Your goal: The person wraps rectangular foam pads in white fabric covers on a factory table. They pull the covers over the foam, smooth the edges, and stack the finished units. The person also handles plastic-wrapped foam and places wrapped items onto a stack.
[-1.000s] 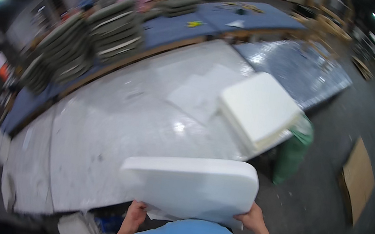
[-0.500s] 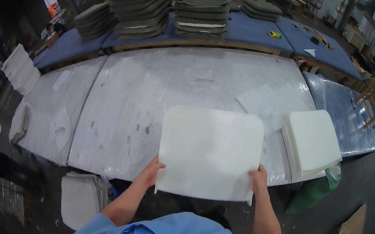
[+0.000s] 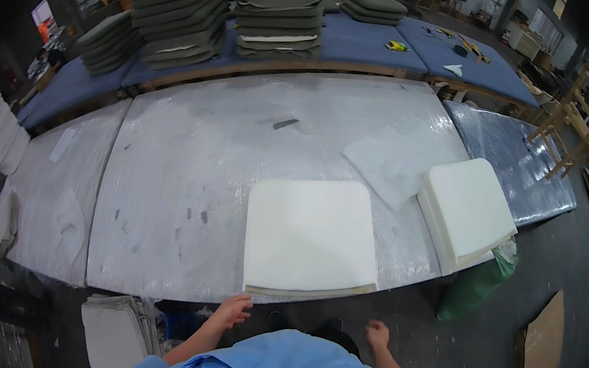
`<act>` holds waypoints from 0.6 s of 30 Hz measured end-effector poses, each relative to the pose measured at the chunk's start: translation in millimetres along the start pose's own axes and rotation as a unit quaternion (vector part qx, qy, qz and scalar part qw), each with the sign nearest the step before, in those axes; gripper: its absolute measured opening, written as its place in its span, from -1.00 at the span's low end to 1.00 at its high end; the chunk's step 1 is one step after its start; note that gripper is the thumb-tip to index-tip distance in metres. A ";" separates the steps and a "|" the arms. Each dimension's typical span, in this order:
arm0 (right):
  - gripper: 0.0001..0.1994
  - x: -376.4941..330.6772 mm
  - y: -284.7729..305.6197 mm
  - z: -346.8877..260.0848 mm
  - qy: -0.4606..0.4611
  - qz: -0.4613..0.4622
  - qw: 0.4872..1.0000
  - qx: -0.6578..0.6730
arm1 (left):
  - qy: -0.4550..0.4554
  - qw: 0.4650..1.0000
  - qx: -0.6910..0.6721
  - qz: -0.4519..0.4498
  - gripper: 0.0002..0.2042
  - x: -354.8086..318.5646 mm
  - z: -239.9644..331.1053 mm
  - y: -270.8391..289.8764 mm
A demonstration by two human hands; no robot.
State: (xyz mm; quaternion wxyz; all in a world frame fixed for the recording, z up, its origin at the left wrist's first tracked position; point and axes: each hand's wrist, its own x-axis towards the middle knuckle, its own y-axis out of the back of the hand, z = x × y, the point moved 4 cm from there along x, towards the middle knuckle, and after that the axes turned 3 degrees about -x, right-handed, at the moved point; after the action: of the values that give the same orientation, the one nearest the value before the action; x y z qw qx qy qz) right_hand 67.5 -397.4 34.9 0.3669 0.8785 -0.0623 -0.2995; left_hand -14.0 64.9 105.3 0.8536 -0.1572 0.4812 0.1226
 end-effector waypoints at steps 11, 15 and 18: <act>-0.79 1.9 39.3 43.7 -0.171 -0.065 0.976 0.120 | -0.204 0.905 0.308 0.212 -0.59 23.4 78.2 -24.7; -0.78 90.3 40.4 -19.5 -0.076 -0.092 0.969 0.216 | -0.188 0.889 0.357 0.216 -0.55 32.2 91.7 -62.9; -0.75 153.6 26.8 -93.2 -0.033 -0.147 0.962 0.227 | -0.190 0.883 0.348 0.252 -0.53 29.5 89.9 -79.5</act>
State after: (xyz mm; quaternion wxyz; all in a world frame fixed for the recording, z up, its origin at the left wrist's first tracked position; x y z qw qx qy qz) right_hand 248.6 -410.7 30.8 0.1072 0.9279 -0.0107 -0.3569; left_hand 100.0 28.2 135.7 0.8688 0.3028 0.3449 0.1857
